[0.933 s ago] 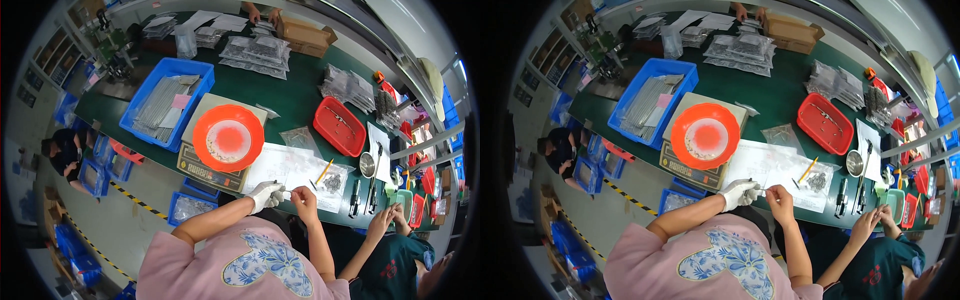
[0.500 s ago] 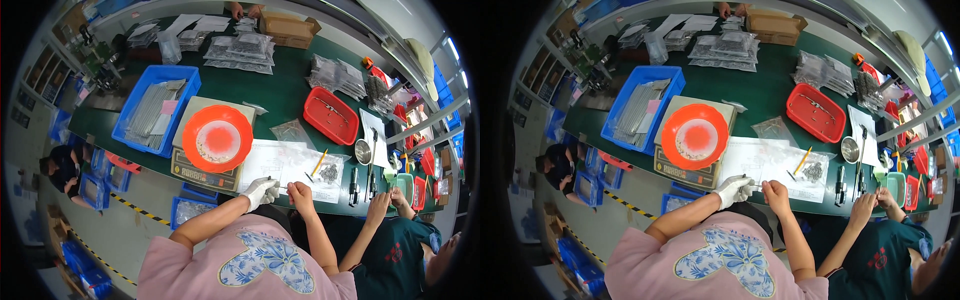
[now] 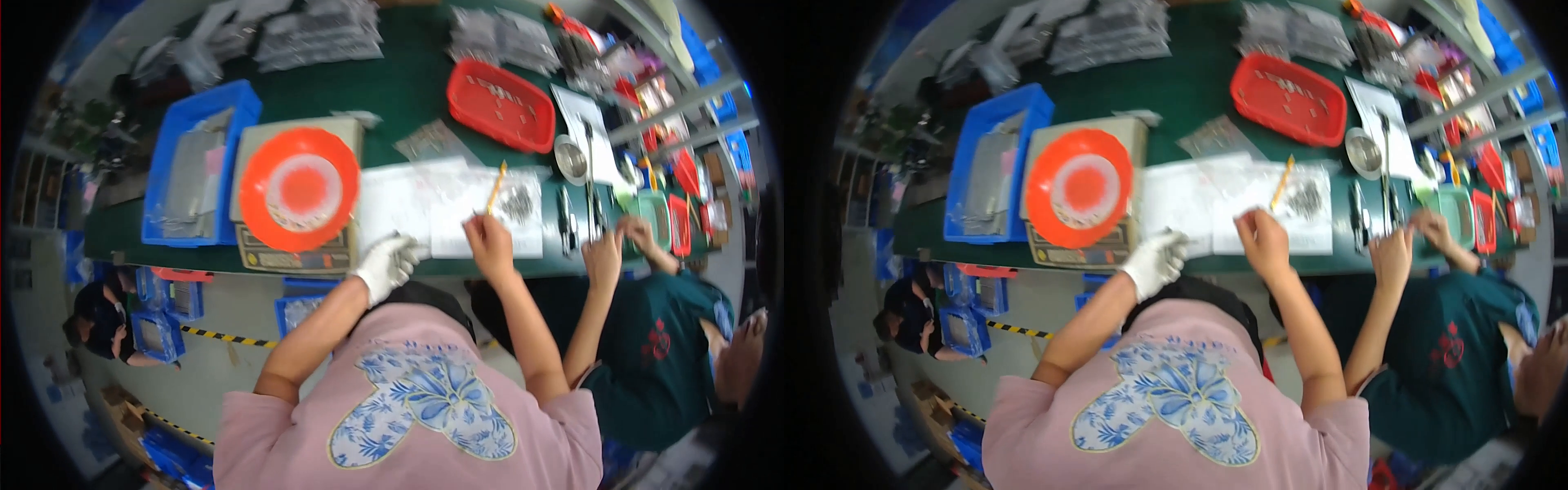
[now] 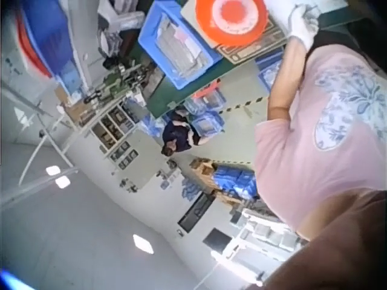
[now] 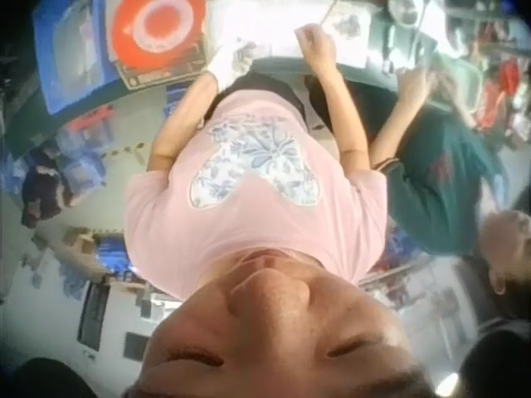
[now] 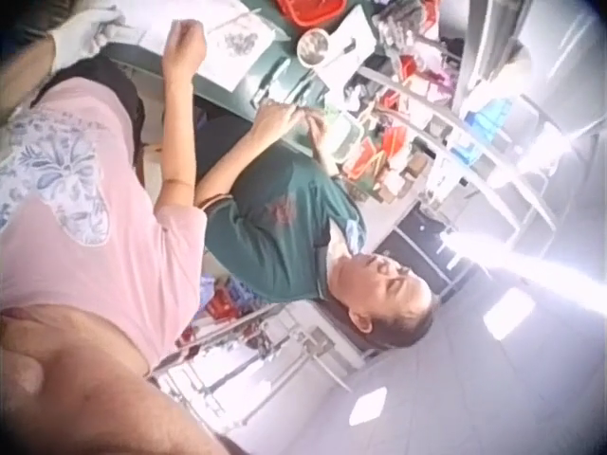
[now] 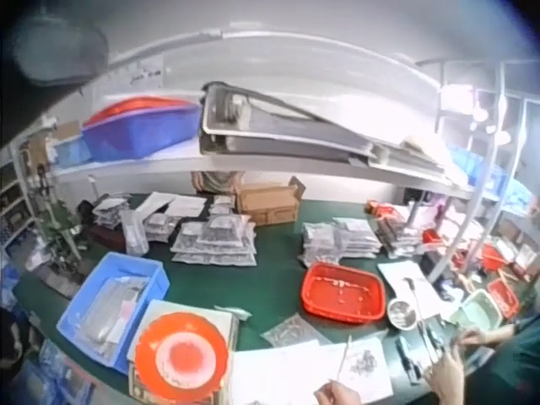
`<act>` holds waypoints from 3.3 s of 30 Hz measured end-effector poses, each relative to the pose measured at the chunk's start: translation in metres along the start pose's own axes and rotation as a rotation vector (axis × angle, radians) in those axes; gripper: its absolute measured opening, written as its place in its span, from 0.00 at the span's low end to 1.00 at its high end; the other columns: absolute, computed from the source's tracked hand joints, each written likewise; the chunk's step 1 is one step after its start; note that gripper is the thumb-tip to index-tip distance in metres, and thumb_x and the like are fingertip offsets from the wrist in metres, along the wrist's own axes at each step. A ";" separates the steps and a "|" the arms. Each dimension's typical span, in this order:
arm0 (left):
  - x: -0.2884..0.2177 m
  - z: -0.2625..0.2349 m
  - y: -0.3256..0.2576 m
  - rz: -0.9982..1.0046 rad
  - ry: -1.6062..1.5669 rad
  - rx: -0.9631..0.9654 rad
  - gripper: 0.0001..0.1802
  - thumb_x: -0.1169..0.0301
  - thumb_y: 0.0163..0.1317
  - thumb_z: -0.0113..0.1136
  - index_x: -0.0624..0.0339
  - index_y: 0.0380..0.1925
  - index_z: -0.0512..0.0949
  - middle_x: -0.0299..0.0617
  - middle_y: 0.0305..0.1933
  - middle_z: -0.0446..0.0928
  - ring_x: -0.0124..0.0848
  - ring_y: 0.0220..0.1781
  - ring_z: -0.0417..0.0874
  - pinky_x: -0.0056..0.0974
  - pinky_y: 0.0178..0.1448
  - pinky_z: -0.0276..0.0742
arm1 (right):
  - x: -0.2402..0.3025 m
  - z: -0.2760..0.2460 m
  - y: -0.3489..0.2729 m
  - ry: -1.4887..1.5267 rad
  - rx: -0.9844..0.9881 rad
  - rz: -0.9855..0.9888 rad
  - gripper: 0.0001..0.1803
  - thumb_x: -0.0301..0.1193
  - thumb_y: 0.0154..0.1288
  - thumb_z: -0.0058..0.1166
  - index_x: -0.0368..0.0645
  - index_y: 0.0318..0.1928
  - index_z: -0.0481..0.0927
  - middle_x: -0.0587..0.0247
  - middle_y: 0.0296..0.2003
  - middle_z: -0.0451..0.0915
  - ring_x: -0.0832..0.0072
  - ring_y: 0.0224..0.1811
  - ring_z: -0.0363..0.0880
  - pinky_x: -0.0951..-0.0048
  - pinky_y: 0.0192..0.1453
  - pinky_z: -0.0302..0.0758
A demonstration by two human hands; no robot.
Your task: The recorder uses tweezers to pick up, inspect, and organize small metal components while referring to technical documents.
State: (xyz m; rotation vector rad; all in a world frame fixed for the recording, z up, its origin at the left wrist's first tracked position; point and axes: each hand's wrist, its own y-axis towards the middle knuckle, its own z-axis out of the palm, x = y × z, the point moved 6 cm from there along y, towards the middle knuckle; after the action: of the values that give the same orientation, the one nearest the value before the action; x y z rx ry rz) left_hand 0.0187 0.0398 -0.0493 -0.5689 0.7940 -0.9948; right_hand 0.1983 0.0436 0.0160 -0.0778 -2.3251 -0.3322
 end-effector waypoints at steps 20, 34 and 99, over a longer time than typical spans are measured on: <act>0.014 -0.027 -0.019 0.168 0.198 -0.174 0.12 0.61 0.57 0.50 0.59 0.25 0.72 0.31 0.13 0.64 0.19 0.12 0.61 0.23 0.16 0.54 | -0.080 0.025 -0.010 -0.324 -0.118 0.130 0.10 0.33 0.51 0.54 0.42 0.20 0.70 0.57 0.15 0.72 0.61 0.16 0.71 0.65 0.19 0.66; 0.036 0.020 -0.009 -0.166 -0.215 0.172 0.07 0.64 0.57 0.51 0.53 0.32 0.71 0.29 0.22 0.66 0.16 0.13 0.55 0.21 0.16 0.50 | 0.037 0.028 -0.043 0.347 -0.185 0.011 0.03 0.23 0.47 0.55 0.39 0.27 0.77 0.64 0.23 0.68 0.77 0.19 0.69 0.80 0.22 0.65; -0.019 0.027 -0.072 0.424 0.390 -0.157 0.06 0.69 0.51 0.58 0.60 0.24 0.75 0.30 0.19 0.71 0.15 0.16 0.63 0.20 0.18 0.56 | 0.097 -0.023 -0.029 -0.050 0.079 -0.377 0.08 0.31 0.45 0.56 0.44 0.21 0.70 0.65 0.16 0.69 0.67 0.17 0.68 0.70 0.23 0.63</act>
State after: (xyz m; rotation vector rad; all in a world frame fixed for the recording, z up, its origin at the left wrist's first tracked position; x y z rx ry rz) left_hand -0.0023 0.0264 0.0259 -0.3191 1.2885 -0.6576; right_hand 0.1421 0.0056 0.0947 0.3998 -2.3932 -0.4273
